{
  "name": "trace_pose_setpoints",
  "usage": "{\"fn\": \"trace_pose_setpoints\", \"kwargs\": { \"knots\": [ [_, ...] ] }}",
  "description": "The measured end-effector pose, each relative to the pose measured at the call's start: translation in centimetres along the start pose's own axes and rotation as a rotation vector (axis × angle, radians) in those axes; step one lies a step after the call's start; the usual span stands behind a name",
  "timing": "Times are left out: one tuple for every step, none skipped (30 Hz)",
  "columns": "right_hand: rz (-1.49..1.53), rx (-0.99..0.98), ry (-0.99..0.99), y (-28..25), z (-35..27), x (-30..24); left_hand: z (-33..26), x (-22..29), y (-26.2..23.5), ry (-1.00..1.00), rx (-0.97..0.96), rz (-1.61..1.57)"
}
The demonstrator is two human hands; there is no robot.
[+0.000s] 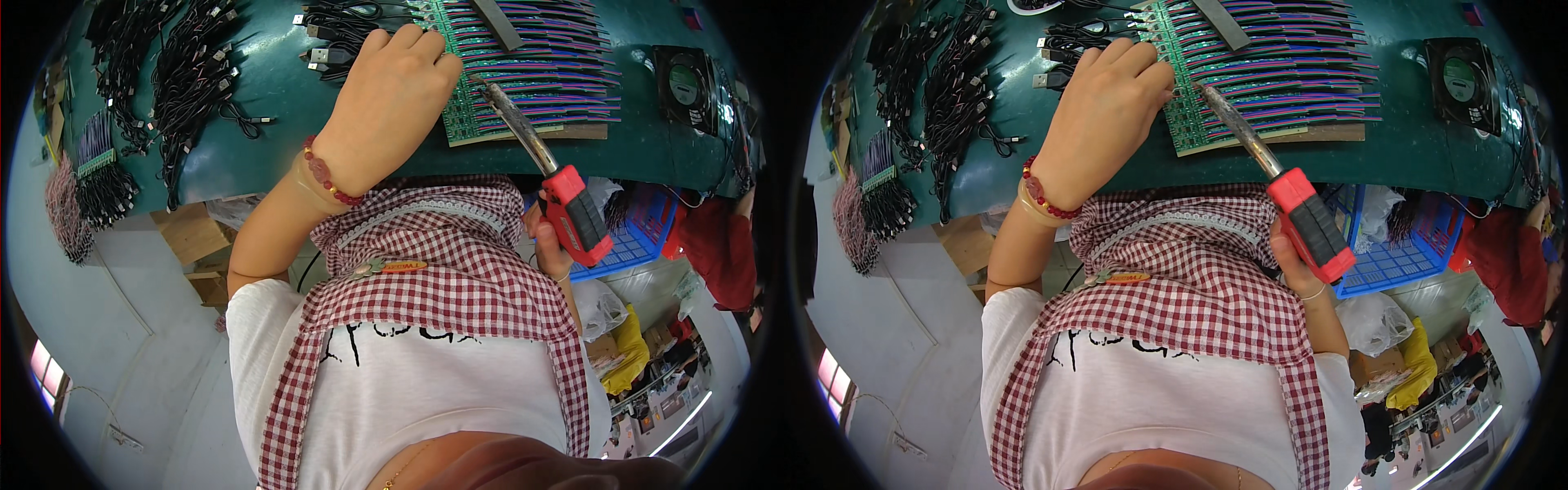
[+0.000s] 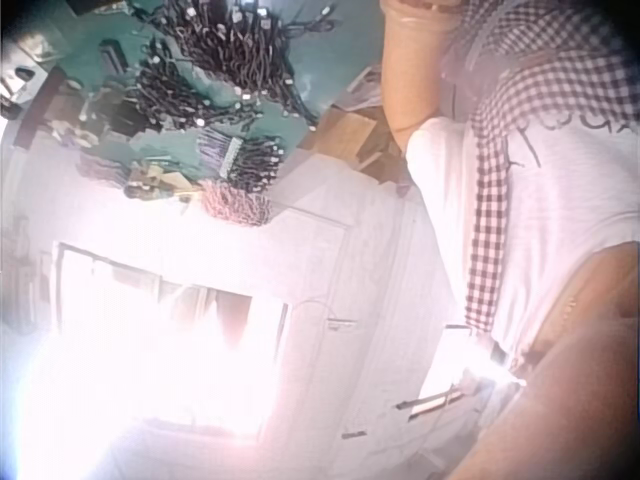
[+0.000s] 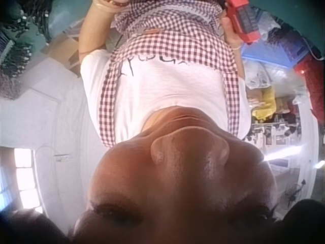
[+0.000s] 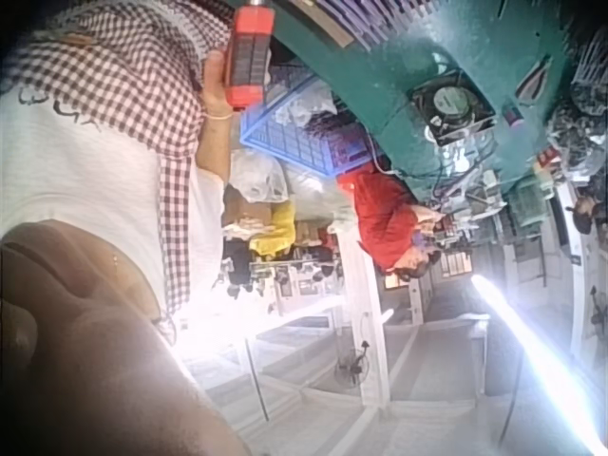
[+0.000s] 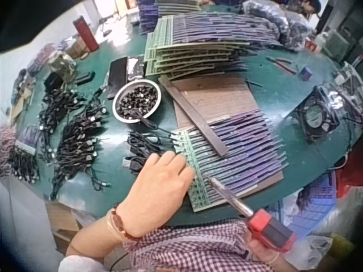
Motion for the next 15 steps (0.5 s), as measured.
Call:
{"fn": "trace_pose_setpoints", "kwargs": {
  "knots": [
    [0.0, 0.0, -0.001, -0.17, -0.04, 0.18, 0.0, -0.02, 0.0, -0.001, 0.0, 0.0],
    [-0.056, -0.021, -0.03, -0.26, -0.13, 0.31, -0.02, -0.03, 0.0, -0.001, 0.001, 0.0],
    [-0.112, -0.043, -0.06, -0.22, -0.19, 0.29, -0.05, -0.06, 0.01, -0.003, -0.002, 0.005],
    [-0.112, -0.042, -0.061, -0.14, -0.12, 0.14, -0.05, -0.06, 0.05, -0.003, -0.005, 0.011],
    [-0.078, -0.007, -0.026, -0.22, 0.04, 0.09, -0.04, -0.02, 0.04, -0.002, -0.004, 0.011],
    [-0.043, 0.027, 0.009, -0.35, 0.12, 0.18, -0.03, 0.02, 0.03, -0.002, -0.005, 0.007],
    [-0.043, 0.027, 0.009, -0.28, 0.14, 0.22, -0.01, 0.02, 0.0, -0.004, -0.005, 0.003],
    [-0.027, 0.032, 0.02, -0.26, 0.15, 0.41, 0.01, 0.01, -0.02, -0.004, -0.005, 0.003],
    [-0.01, 0.036, 0.031, -0.26, 0.19, 0.55, 0.03, 0.01, -0.06, -0.005, 0.0, -0.001],
    [-0.009, 0.034, 0.032, -0.3, 0.22, 0.53, -0.01, 0.03, -0.11, -0.008, 0.003, -0.005],
    [0.007, 0.019, 0.035, -0.3, 0.27, 0.51, -0.02, 0.04, -0.11, -0.01, 0.002, -0.004],
    [0.024, 0.005, 0.038, -0.25, 0.28, 0.5, -0.01, 0.05, -0.14, -0.007, 0.008, -0.002],
    [0.023, 0.005, 0.038, -0.17, 0.2, 0.58, 0.0, 0.05, -0.13, -0.003, 0.014, -0.001],
    [0.005, 0.02, -0.007, -0.16, 0.05, 0.39, -0.01, 0.04, -0.11, -0.003, 0.014, -0.002],
    [-0.014, 0.036, -0.052, -0.19, -0.06, 0.17, -0.03, 0.04, -0.08, -0.003, 0.011, -0.001]
  ]
}}
Point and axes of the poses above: each hand's wrist, its own z-axis towards the middle knuckle, its own y-axis out of the palm, x = y × z, the point moved 7 cm from there along z, towards the middle knuckle, and after that the axes turned 3 degrees about z, right-handed, at the moved point
